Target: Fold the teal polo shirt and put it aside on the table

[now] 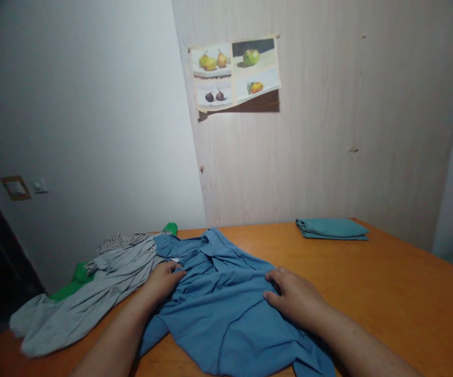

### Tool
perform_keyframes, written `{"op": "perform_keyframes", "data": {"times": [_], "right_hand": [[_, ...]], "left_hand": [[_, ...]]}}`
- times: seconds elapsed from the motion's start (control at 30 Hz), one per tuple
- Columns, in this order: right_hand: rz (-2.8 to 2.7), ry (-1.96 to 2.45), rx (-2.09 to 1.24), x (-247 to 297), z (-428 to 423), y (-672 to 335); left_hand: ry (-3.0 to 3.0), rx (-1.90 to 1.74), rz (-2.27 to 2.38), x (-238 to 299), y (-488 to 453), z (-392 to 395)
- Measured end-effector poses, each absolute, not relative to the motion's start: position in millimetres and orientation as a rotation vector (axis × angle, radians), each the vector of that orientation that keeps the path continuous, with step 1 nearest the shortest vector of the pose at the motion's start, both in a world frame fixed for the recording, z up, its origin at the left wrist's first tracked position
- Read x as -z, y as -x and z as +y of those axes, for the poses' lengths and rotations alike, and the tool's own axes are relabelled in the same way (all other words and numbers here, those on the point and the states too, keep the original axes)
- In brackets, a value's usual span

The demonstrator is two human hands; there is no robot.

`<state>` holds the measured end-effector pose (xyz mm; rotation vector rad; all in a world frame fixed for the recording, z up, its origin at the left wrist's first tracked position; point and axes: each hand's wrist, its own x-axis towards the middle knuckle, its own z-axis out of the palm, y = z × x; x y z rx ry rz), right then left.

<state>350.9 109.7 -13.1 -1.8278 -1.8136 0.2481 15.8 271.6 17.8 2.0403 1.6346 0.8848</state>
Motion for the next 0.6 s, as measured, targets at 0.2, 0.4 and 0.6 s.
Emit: {"op": "perform_keyframes", "data": {"times": [0.2, 0.4, 0.6], "right_hand": [[-1.866, 1.836, -0.211, 17, 115, -354], [-1.586, 1.912, -0.062, 22, 120, -365], [-1.272, 1.878, 0.003, 27, 132, -384]], "left_hand": [[-2.488, -1.109, 1.365, -51, -42, 225], [-2.649, -0.642, 0.694, -59, -76, 160], [-2.4, -0.49, 0.578, -57, -82, 154]]}}
